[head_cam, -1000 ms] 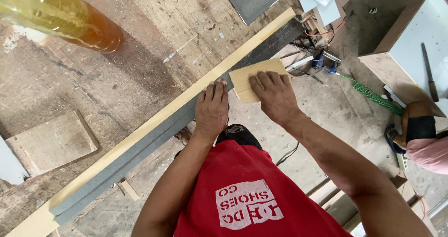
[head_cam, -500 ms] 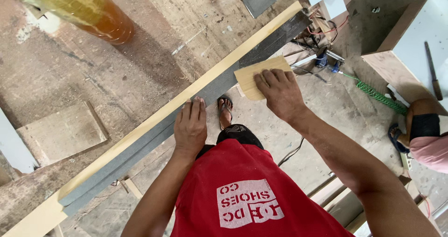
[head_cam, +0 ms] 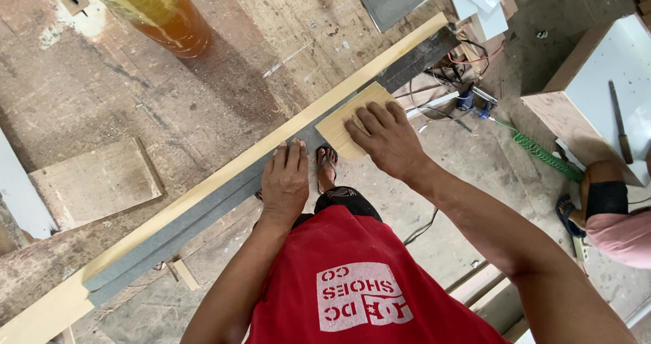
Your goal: The person pours a yellow liquid from a plastic bottle onto a wooden sanding block and rubs it onto a long wooden plank. They then use the block to smooth the surface of the plank, repeating the process of applying liquid and sanding along the length of the wood.
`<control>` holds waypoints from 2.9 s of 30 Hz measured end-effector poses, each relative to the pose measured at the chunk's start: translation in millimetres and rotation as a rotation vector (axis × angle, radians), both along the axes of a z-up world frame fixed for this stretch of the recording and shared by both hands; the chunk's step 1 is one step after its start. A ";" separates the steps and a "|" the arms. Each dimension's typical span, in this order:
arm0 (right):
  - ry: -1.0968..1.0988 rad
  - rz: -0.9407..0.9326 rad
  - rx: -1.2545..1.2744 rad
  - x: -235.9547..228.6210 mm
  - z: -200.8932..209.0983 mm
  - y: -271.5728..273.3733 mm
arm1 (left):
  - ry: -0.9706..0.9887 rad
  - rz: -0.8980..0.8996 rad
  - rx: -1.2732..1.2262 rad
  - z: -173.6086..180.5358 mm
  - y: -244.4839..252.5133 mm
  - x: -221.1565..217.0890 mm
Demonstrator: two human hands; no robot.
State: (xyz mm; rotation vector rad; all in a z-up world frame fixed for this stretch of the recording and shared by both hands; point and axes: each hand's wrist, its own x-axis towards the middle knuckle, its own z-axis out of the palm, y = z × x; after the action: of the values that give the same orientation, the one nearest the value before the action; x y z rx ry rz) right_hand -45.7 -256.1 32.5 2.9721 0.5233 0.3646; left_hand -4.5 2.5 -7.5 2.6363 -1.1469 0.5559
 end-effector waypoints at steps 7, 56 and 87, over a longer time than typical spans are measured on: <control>-0.012 0.027 -0.002 6.8 -1.2 3.2 | 0.036 -0.002 -0.014 -0.9 -0.9 1.2; 0.225 -0.132 0.039 -35.2 9.6 -6.8 | 0.032 -0.005 0.051 10.3 -0.5 2.4; 0.199 -0.173 0.043 -36.1 -28.4 -52.5 | 0.041 0.001 0.031 9.2 -1.0 2.8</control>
State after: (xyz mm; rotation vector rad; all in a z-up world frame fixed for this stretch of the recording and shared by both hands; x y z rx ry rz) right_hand -81.9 -308.6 4.1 3.0831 0.2743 0.0660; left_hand -1.7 1.5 1.7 2.6614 -1.1506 0.4855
